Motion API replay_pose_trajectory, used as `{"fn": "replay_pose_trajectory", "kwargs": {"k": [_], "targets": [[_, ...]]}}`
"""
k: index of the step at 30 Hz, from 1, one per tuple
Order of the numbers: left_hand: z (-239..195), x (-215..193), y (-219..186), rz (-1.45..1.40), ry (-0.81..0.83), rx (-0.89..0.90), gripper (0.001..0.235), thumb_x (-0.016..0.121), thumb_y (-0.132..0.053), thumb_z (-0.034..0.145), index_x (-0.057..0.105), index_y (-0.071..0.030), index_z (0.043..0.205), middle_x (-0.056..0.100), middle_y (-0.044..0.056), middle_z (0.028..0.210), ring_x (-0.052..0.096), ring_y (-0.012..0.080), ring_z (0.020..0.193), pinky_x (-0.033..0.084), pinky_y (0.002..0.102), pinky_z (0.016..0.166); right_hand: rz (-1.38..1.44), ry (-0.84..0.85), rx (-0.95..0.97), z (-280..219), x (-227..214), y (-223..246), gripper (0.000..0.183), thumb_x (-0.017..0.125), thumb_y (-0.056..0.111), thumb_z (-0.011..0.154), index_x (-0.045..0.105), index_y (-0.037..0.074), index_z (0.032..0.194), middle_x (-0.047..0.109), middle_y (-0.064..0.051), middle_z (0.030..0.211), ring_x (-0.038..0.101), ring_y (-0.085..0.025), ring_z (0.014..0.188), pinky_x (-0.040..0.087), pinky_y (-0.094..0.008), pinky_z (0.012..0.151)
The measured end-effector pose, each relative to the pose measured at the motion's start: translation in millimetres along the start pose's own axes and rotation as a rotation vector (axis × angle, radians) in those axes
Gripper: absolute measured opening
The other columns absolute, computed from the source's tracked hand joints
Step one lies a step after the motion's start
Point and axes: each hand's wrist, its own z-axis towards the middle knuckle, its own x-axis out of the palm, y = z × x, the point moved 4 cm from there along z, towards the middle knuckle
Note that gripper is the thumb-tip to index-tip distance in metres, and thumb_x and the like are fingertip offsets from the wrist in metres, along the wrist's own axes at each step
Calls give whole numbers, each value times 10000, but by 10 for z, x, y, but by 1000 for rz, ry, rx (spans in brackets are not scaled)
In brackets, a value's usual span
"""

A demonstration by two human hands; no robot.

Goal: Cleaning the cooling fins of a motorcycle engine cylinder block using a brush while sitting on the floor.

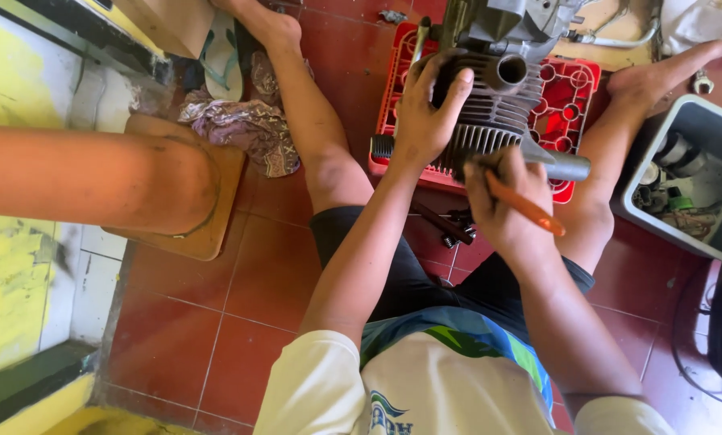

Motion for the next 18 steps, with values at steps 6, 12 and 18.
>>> {"fn": "replay_pose_trajectory", "kwargs": {"k": [6,12,18], "targets": [[27,56,-7,41,17,76,604,505,-631,964,599,-157,1327,595,123,1361,664,306,1207,572,443,1013,-157,188,3,-170,204,-132,223,731,203,1013,579,40,999,679,5,685,634,-259,599,440,-359,852],[12,8,30,20,5,21,474,602,-471,965,612,-161,1324,604,117,1357,667,286,1198,569,405,1017,-75,-81,-28,89,38,-1,156,737,8,984,622,-30,1082,731,-135,897,607,-316,726,487,-401,829],[-12,0,-15,46,24,-9,541,551,-554,957,605,-168,1332,595,111,1373,650,293,1219,530,436,1038,-179,41,-123,-160,69,0,174,717,65,1020,571,-18,974,717,-104,852,559,-279,522,470,-382,824]]}}
